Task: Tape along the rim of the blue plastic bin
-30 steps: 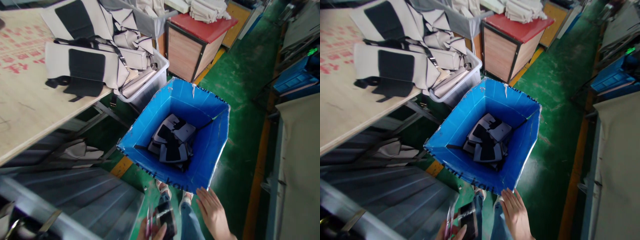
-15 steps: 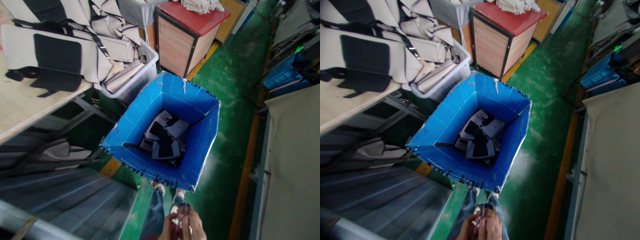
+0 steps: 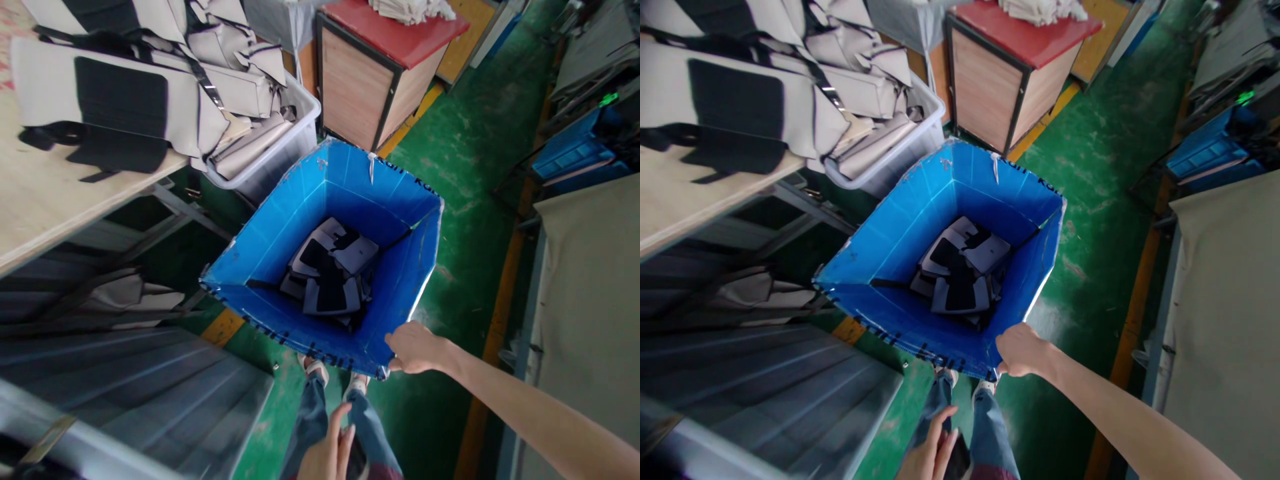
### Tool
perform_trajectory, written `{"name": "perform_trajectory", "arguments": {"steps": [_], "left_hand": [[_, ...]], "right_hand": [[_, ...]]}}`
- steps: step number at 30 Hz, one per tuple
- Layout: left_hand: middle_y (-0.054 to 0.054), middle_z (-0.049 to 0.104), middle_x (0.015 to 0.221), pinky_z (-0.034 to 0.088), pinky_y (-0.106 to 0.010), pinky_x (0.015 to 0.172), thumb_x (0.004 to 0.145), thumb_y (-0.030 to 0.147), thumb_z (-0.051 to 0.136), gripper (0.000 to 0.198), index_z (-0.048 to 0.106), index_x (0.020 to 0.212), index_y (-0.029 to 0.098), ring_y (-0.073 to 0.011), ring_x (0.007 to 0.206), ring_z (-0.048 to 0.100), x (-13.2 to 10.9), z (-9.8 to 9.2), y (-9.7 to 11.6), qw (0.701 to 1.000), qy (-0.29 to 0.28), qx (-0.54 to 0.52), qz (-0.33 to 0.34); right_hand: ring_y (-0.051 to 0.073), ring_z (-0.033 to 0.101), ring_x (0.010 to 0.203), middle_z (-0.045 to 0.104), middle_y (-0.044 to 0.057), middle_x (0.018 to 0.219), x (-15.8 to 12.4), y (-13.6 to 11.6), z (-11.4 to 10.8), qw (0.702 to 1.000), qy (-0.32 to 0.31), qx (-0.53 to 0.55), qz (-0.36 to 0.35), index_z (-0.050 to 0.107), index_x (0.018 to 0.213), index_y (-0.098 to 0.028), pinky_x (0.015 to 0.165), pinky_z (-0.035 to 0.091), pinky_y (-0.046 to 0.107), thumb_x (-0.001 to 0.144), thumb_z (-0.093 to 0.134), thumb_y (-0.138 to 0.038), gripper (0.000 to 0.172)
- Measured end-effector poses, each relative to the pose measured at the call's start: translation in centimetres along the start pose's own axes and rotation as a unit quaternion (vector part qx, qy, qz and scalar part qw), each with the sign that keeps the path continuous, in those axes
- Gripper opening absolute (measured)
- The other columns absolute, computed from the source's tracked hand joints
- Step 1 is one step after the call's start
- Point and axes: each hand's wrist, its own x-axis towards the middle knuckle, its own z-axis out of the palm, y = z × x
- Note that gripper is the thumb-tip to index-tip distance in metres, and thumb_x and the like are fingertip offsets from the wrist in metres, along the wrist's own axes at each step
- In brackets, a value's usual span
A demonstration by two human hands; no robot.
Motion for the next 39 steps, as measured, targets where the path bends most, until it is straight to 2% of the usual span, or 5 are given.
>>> {"name": "perform_trajectory", "arguments": {"steps": [11, 21, 27, 30, 39], "left_hand": [[-0.004, 0.068, 0.076, 0.048, -0.027, 0.055, 0.092, 0.02, 0.031, 0.053, 0.017, 0.143, 0.028, -0.0193, 0.061, 0.064, 4.5, -2.3, 2.9, 0.972, -0.105, 0.198, 0.073], [-0.009, 0.068, 0.075, 0.05, -0.033, 0.06, 0.091, 0.021, 0.032, 0.037, 0.052, 0.121, 0.023, -0.0248, 0.07, 0.067, 8.2, -1.5, 4.2, 0.953, -0.142, 0.266, 0.012], [-0.007, 0.069, 0.088, 0.047, -0.03, 0.064, 0.093, 0.03, 0.031, 0.035, 0.054, 0.119, 0.029, -0.0229, 0.078, 0.066, 8.1, -7.9, -0.6, 0.954, -0.069, 0.292, 0.003], [-0.006, 0.069, 0.086, 0.045, -0.028, 0.066, 0.094, 0.031, 0.032, 0.034, 0.054, 0.12, 0.03, -0.0213, 0.077, 0.064, 8.3, -12.5, -3.4, 0.941, -0.063, 0.333, 0.031], [-0.005, 0.066, 0.078, 0.043, -0.028, 0.066, 0.089, 0.037, 0.045, 0.023, 0.062, 0.101, 0.027, -0.0213, 0.076, 0.061, 10.5, -22.2, -6.8, 0.9, -0.104, 0.405, 0.126]], "right_hand": [[0.033, 0.064, 0.078, 0.068, 0.013, 0.077, 3.5, -1.8, 0.4, 0.996, -0.069, -0.026, -0.044, 0.069, 0.076, -0.013, 0.06, 0.049, 0.036, 0.062, 0.069, -0.04, 0.03], [0.018, 0.061, 0.065, 0.064, 0.002, 0.072, -1.4, 0.2, 2.8, 0.988, 0.136, 0.074, 0.002, 0.059, 0.085, -0.018, 0.057, 0.042, 0.027, 0.084, 0.049, -0.044, 0.028], [0.019, 0.06, 0.092, 0.052, 0.01, 0.126, -0.2, -6.1, 10.3, 0.962, 0.256, 0.082, -0.055, 0.045, 0.126, -0.014, 0.075, 0.049, 0.029, 0.073, 0.044, -0.005, 0.053], [0.022, 0.061, 0.08, 0.06, 0.013, 0.112, 2.2, -8.7, 12.0, 0.961, 0.273, 0.04, -0.014, 0.045, 0.126, -0.01, 0.067, 0.051, 0.034, 0.076, 0.045, -0.006, 0.051], [0.021, 0.059, 0.076, 0.063, 0.01, 0.093, 10.0, -14.4, 7.2, 0.935, 0.33, 0.076, -0.107, 0.053, 0.114, -0.011, 0.065, 0.046, 0.033, 0.078, 0.045, -0.007, 0.036]]}}
